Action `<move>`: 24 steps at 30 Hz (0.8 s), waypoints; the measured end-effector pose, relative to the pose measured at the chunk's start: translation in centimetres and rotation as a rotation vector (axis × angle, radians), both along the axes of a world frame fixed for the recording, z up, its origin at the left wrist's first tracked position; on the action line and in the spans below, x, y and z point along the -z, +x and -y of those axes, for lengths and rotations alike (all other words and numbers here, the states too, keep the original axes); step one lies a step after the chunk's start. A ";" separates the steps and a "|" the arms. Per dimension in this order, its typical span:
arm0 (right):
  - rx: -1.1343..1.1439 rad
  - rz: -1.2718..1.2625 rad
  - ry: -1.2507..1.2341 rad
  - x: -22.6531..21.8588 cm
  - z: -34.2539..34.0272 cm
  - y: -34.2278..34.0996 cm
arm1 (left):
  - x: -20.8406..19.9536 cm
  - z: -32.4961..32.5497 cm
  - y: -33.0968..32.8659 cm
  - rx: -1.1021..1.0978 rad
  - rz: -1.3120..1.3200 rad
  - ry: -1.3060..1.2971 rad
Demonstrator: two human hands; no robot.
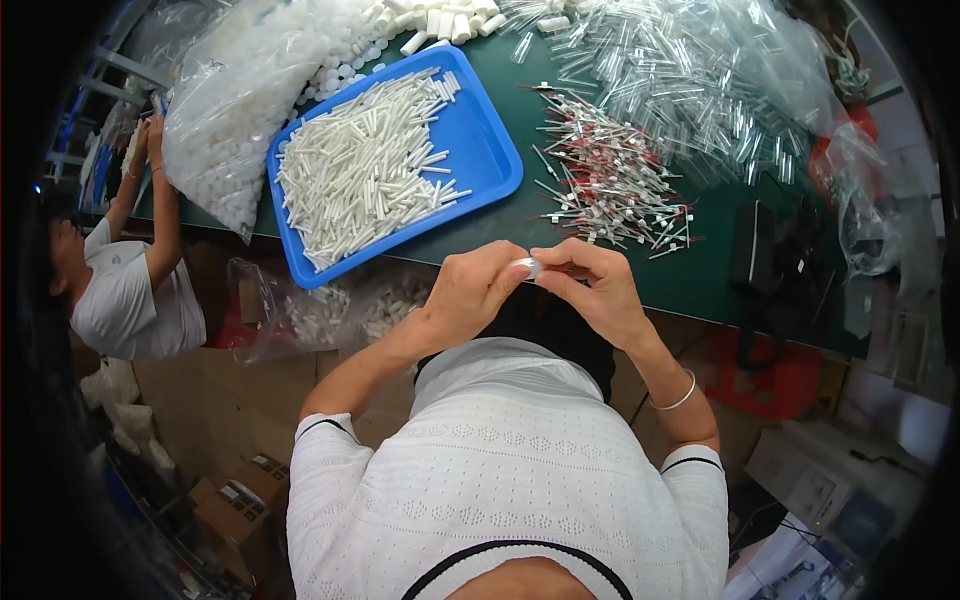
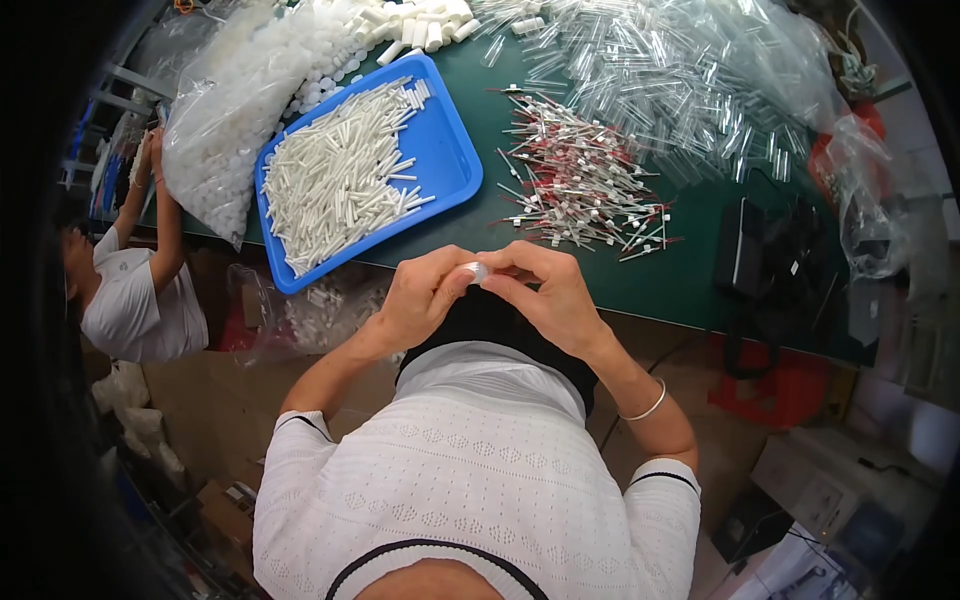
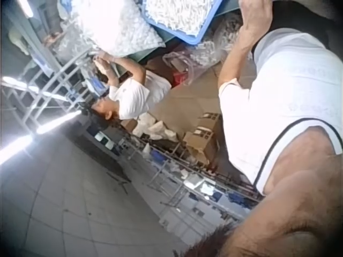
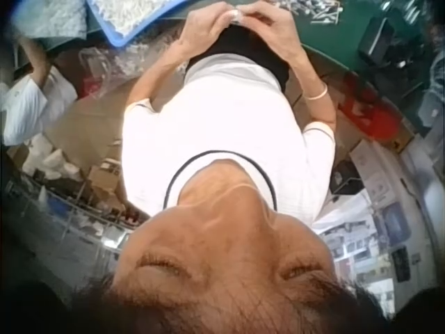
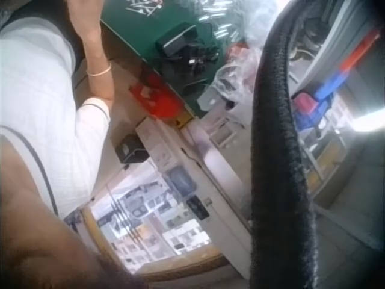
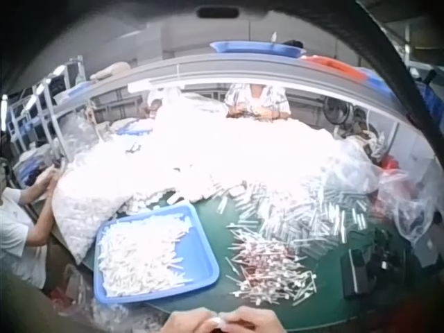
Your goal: Assemble small plastic components by inserting white sticks into plastic caps at a factory workbench.
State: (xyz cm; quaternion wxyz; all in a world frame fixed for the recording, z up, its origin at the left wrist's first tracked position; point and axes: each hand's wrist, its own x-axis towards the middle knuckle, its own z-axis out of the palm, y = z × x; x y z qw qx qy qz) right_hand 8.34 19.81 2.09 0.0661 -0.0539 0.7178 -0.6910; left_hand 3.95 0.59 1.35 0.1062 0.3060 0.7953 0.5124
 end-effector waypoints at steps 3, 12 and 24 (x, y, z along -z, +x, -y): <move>0.052 -0.073 -0.127 1.7 -0.1 0.2 | -2.0 0.1 -0.1 0.035 0.202 -0.017; 0.066 -0.159 -0.207 3.0 0.5 0.2 | 0.2 0.0 0.5 -0.022 -0.348 -0.018; 0.062 -0.043 -0.263 2.2 0.2 0.1 | 0.2 0.0 0.6 -0.032 -0.472 -0.090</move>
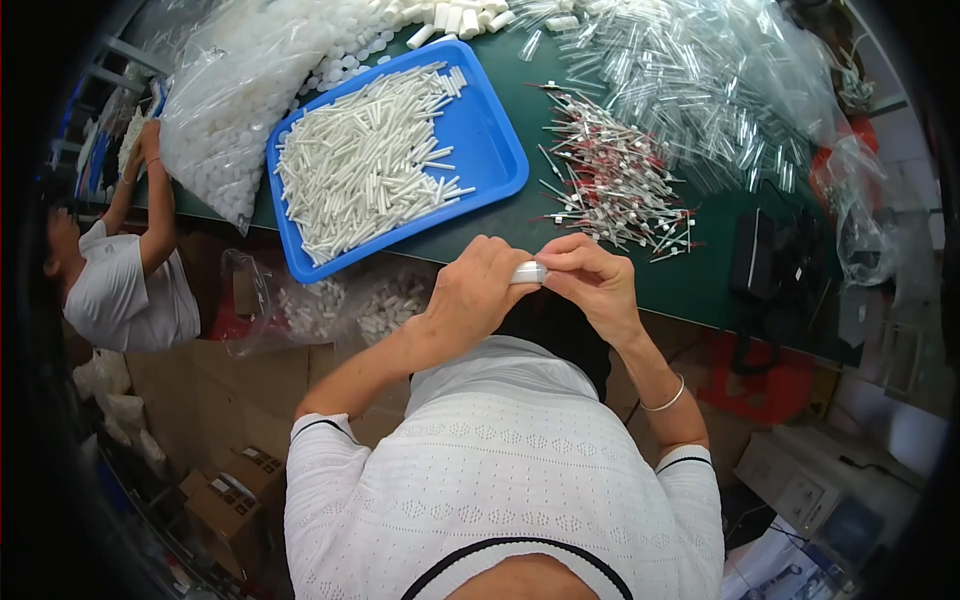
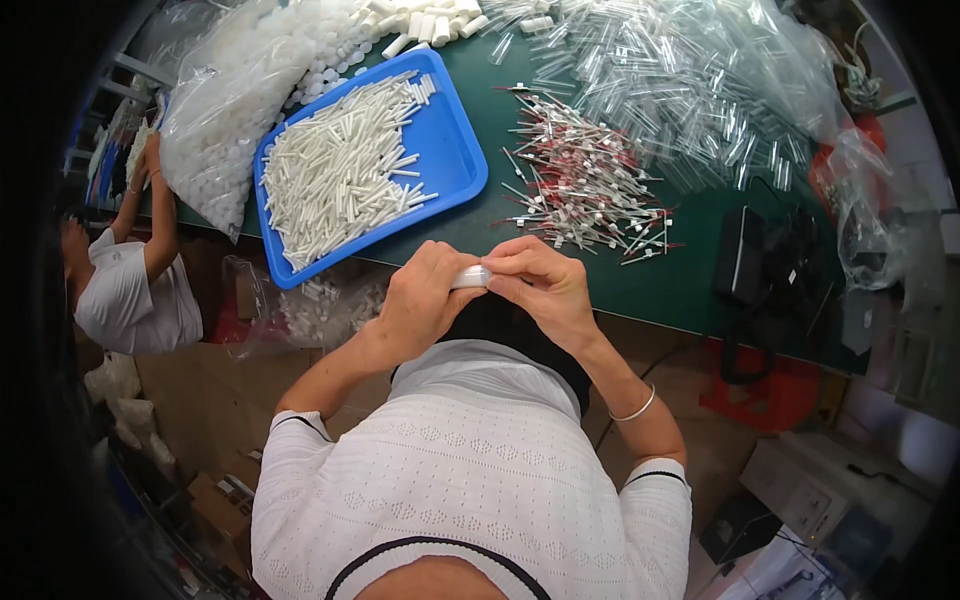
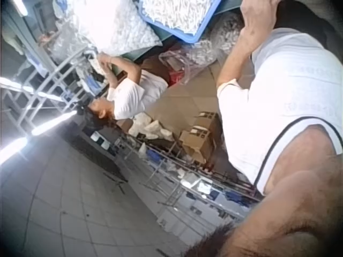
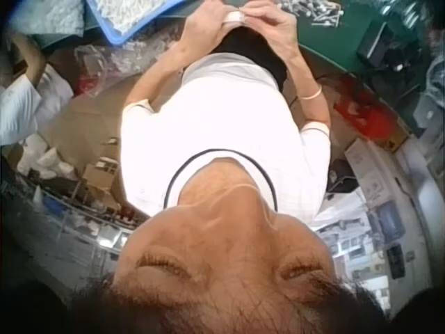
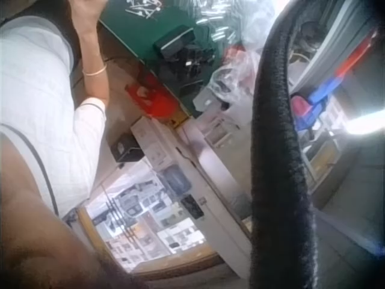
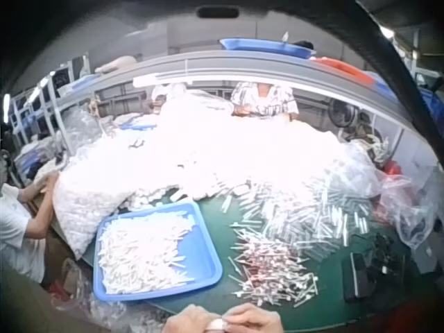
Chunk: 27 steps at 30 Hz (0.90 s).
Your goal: Assemble small plastic components by inserting white sticks into plastic caps at a factory workbench.
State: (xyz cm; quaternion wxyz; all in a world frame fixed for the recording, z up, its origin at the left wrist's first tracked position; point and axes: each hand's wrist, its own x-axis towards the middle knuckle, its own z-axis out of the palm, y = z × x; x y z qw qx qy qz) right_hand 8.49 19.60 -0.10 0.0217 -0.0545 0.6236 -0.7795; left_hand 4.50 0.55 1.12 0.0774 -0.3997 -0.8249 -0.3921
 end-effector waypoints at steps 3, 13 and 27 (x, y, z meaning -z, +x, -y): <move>-0.017 -0.009 0.038 0.3 0.3 -0.2 | 0.3 0.3 0.1 -0.023 -0.061 -0.048; -0.053 0.056 -0.004 0.4 0.4 -0.1 | 1.7 -0.2 1.1 0.187 1.032 0.368; 0.220 -0.557 0.733 -0.1 1.4 1.5 | 1.0 -2.8 2.4 0.290 1.869 0.978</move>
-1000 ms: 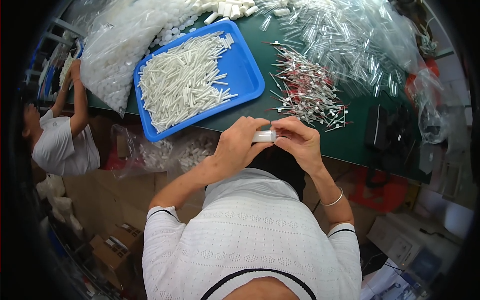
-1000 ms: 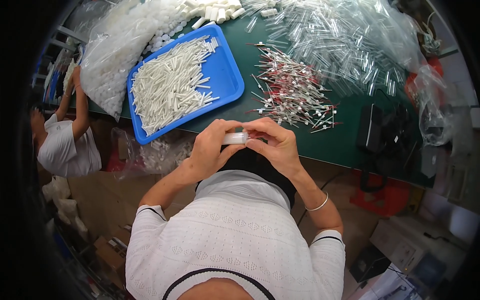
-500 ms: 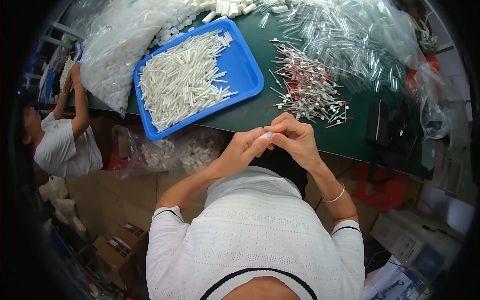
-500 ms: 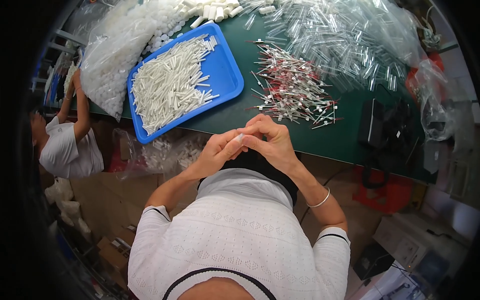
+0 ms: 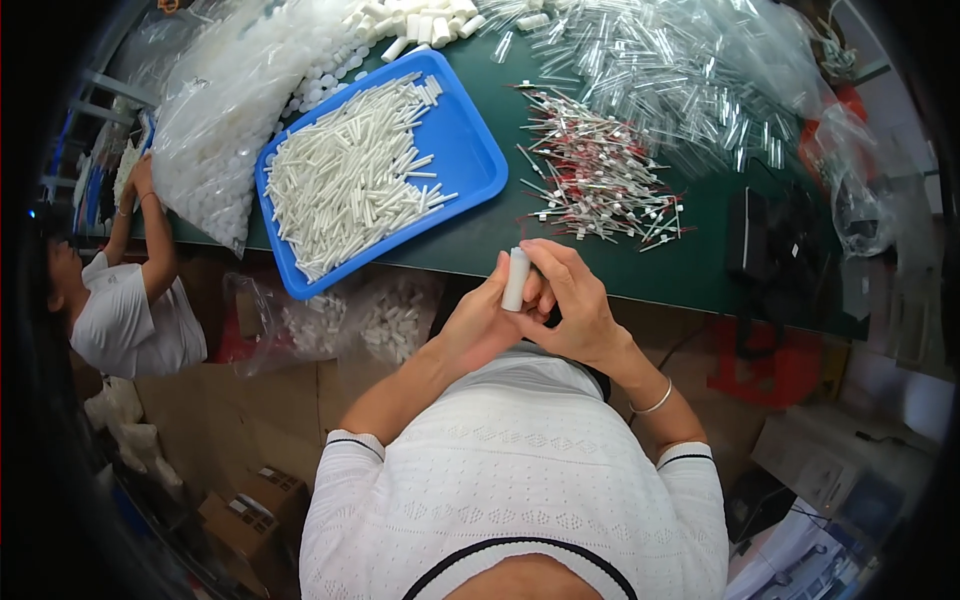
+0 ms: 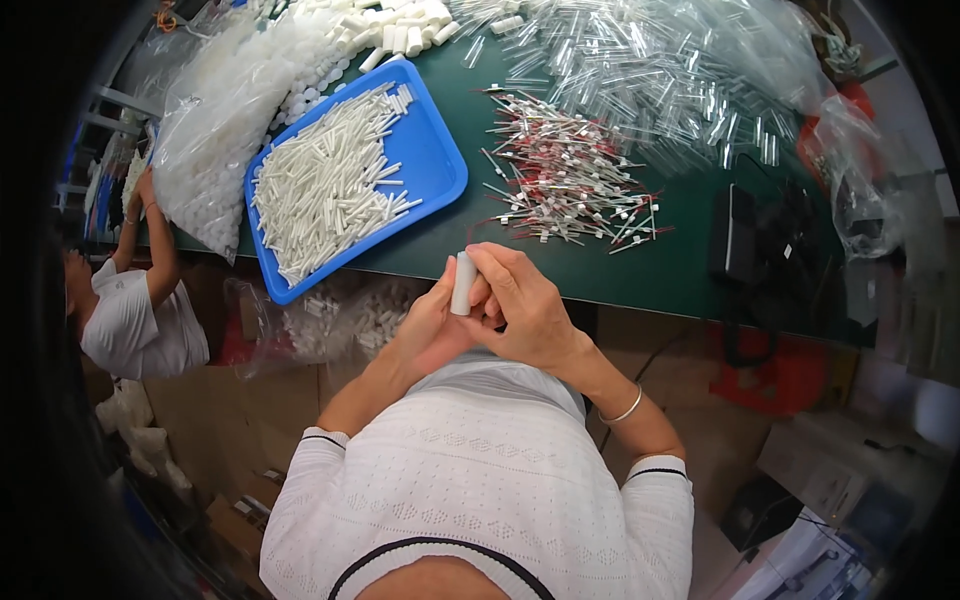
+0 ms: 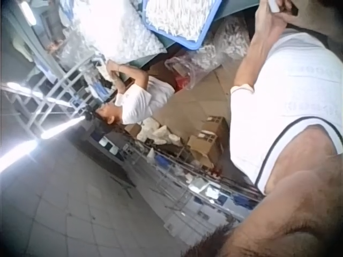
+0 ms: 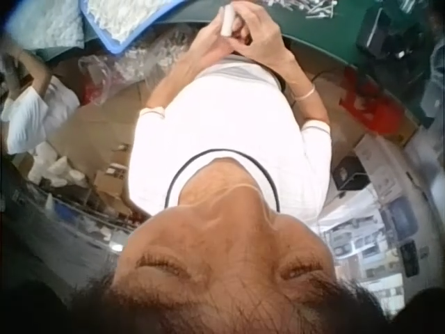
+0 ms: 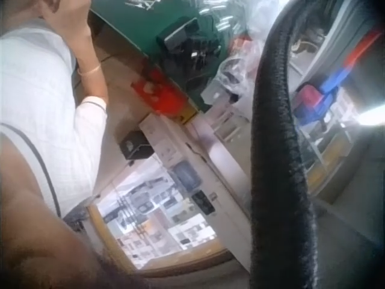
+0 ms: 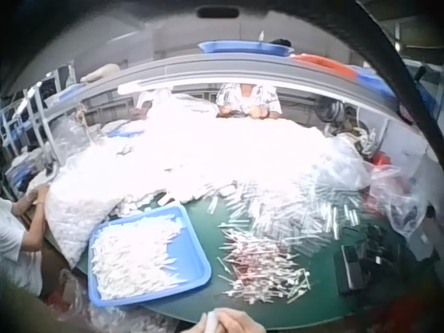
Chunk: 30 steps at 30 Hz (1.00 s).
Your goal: Assemble small plastic components by inserting white sticks into plastic caps at a factory workbench.
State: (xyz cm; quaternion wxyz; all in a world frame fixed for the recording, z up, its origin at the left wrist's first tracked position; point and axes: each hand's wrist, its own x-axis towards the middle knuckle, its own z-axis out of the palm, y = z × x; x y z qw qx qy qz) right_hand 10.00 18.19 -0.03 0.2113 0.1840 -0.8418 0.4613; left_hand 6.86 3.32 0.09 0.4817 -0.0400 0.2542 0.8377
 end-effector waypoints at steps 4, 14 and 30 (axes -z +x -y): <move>0.043 -0.143 0.025 -0.1 0.6 0.1 | 0.0 0.4 0.8 -0.023 0.068 0.029; 0.535 0.104 0.289 0.1 -9.9 2.2 | 5.4 14.5 1.8 0.146 -0.620 -1.122; 0.712 0.133 0.506 2.9 -14.2 6.2 | -6.3 14.0 -14.3 0.183 -1.059 -0.989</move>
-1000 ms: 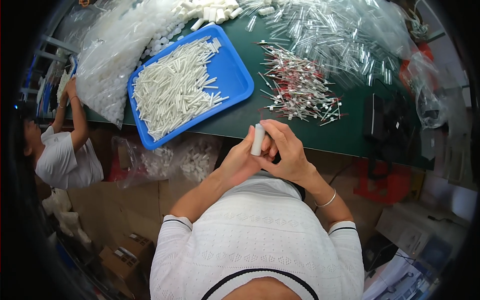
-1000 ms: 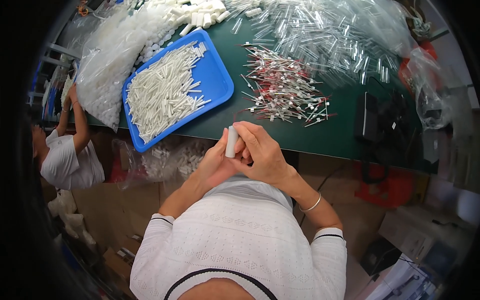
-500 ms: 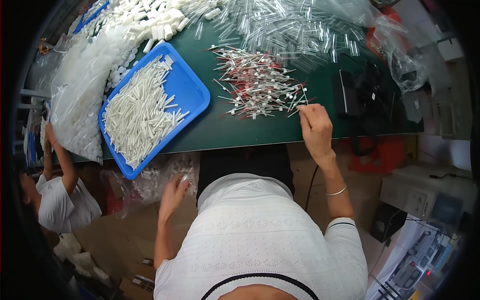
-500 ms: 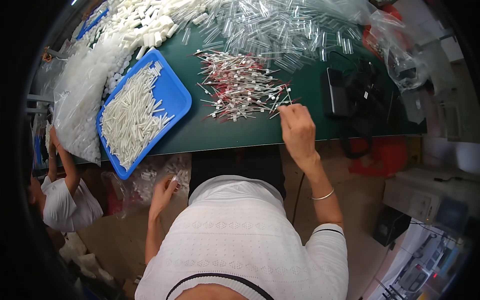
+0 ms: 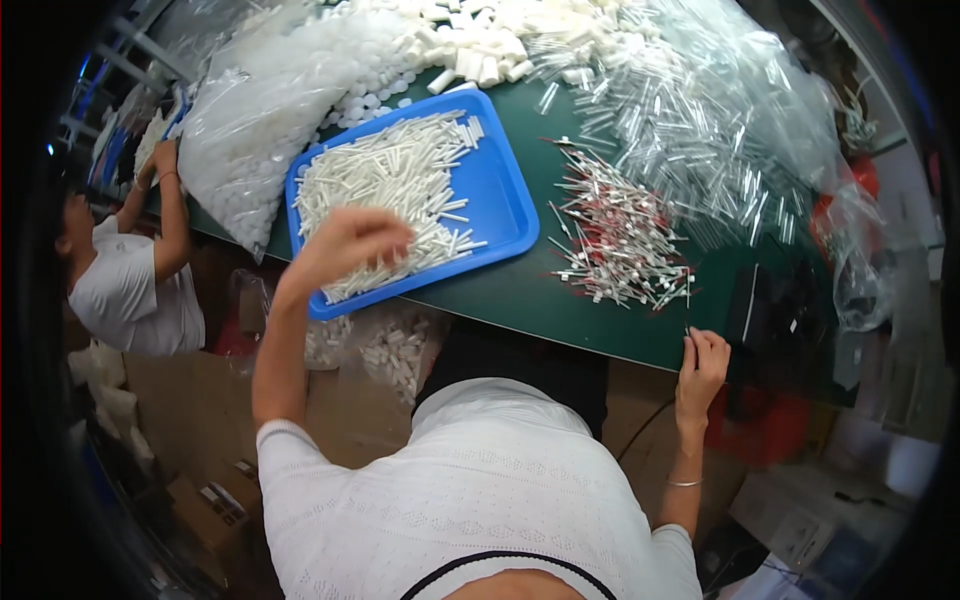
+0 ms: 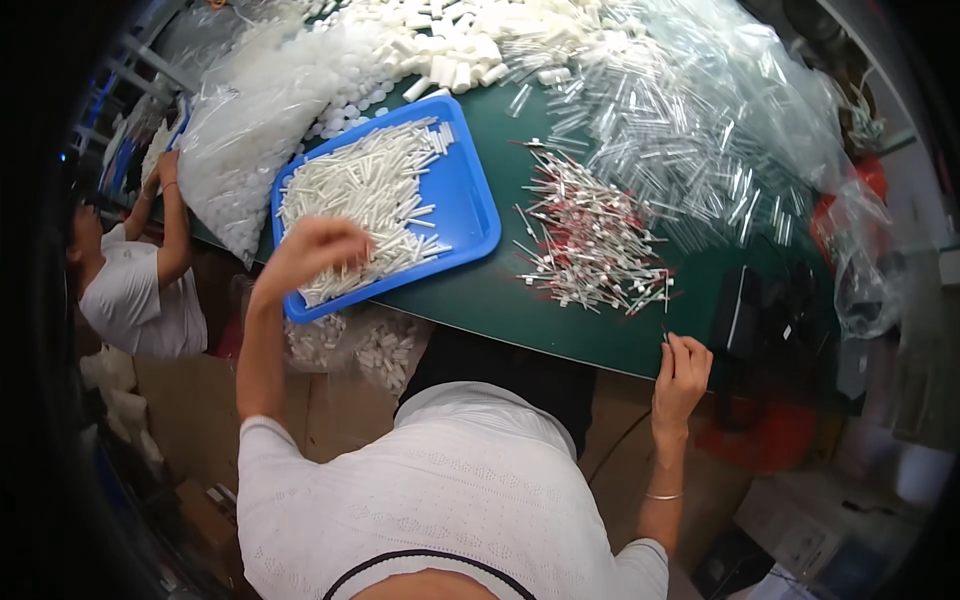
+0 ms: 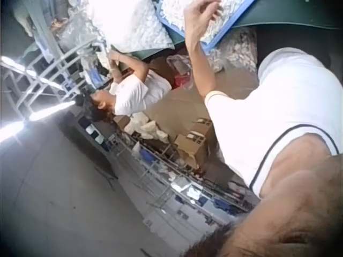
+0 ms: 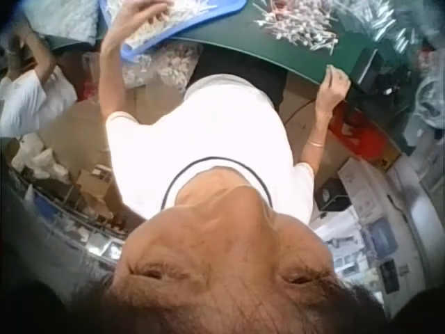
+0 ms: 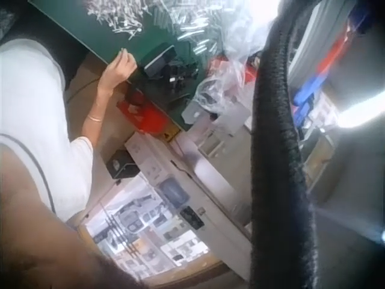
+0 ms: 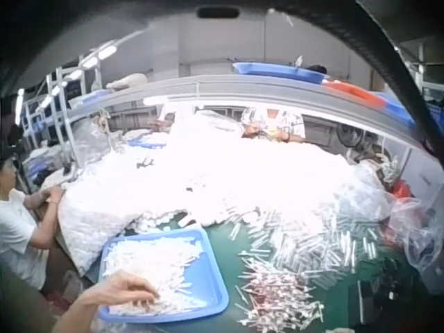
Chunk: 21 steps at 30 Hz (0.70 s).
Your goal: Assemble small plastic components by inserting white sticks into plastic caps at a factory workbench.
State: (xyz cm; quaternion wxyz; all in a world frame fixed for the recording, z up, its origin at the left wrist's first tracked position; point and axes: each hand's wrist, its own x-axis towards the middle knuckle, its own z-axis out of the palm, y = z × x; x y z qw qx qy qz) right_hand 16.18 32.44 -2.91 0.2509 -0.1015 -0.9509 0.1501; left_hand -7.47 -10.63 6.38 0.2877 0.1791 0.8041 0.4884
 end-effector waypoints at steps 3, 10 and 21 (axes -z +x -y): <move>0.018 -0.039 -0.052 0.3 1.0 0.6 | 2.7 0.5 -10.4 -0.273 -0.699 -0.229; 0.034 0.051 -0.130 -0.6 1.5 1.2 | 7.1 -1.5 -22.1 -0.231 -0.650 -0.816; -0.054 -0.238 -0.401 -3.5 4.1 -2.0 | 3.4 -9.8 0.6 -0.138 0.059 0.476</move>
